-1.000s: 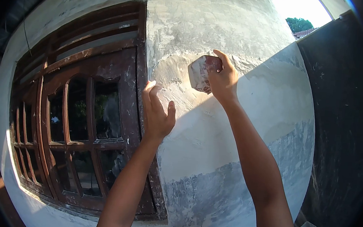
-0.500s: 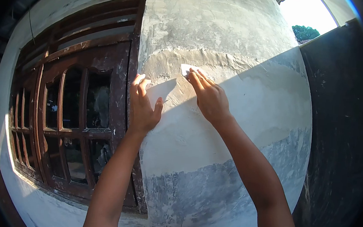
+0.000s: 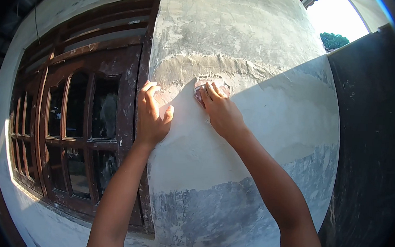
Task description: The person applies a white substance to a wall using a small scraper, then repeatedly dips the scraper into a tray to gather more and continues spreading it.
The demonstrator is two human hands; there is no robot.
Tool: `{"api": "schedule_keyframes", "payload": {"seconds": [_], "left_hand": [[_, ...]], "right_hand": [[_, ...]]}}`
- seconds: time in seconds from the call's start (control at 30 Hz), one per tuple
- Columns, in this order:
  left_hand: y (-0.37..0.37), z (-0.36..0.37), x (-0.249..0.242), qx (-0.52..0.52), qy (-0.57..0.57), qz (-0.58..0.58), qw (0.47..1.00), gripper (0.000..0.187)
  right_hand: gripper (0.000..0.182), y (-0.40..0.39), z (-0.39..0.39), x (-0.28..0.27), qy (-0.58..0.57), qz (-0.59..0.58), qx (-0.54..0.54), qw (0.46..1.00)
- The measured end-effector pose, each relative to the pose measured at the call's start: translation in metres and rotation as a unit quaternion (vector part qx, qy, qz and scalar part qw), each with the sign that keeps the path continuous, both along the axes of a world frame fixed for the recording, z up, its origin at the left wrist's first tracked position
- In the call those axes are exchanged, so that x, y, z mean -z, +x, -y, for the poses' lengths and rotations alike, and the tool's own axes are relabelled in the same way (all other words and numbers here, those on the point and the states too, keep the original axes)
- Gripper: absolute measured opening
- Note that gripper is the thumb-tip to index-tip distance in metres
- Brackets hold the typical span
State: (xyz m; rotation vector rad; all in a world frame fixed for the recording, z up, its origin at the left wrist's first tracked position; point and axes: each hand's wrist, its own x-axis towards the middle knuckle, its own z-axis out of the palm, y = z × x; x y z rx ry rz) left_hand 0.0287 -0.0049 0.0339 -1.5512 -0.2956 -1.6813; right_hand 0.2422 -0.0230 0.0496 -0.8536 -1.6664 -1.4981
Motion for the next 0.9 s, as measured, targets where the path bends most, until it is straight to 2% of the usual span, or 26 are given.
{"api": "schedule_keyframes", "payload": {"seconds": [0.13,0.2,0.33,0.43,0.5,0.53,0.6,0.73,0.8,0.9], "left_hand": [[-0.004,-0.004,-0.001,-0.016,0.004,-0.005,1.0,0.058],[-0.004,-0.003,-0.001,-0.011,0.006,-0.006,1.0,0.057],[-0.003,-0.002,0.0,0.003,-0.007,-0.001,1.0,0.057],[-0.005,-0.004,-0.001,-0.002,-0.005,-0.005,1.0,0.057],[-0.005,-0.002,0.0,0.001,-0.007,-0.005,1.0,0.056],[-0.004,-0.001,0.0,0.006,-0.01,-0.006,1.0,0.056],[-0.005,-0.003,-0.001,-0.002,-0.001,-0.007,1.0,0.056],[-0.005,-0.003,-0.002,-0.005,0.007,-0.012,1.0,0.057],[-0.002,-0.001,-0.002,-0.003,0.011,-0.01,1.0,0.056],[-0.002,-0.003,-0.004,-0.018,0.019,-0.007,1.0,0.055]], "right_hand": [[0.055,0.0,0.0,0.008,0.012,-0.014,-0.022,1.0],[0.057,-0.001,-0.003,0.009,0.024,-0.072,-0.134,0.988],[0.058,-0.005,-0.011,0.007,0.048,-0.117,-0.136,0.983],[0.057,-0.014,-0.014,0.005,0.04,-0.104,-0.111,0.988],[0.053,-0.019,-0.01,0.004,0.043,-0.078,-0.032,0.995],[0.053,-0.02,-0.007,0.003,0.043,-0.079,-0.031,0.995],[0.061,-0.023,0.009,-0.003,0.004,-0.062,0.076,0.995],[0.06,-0.01,0.006,-0.004,-0.016,-0.03,0.099,0.994],[0.044,-0.001,0.005,-0.001,0.051,0.013,0.031,0.998],[0.045,0.006,0.008,0.009,0.023,0.014,0.033,0.999]]}}
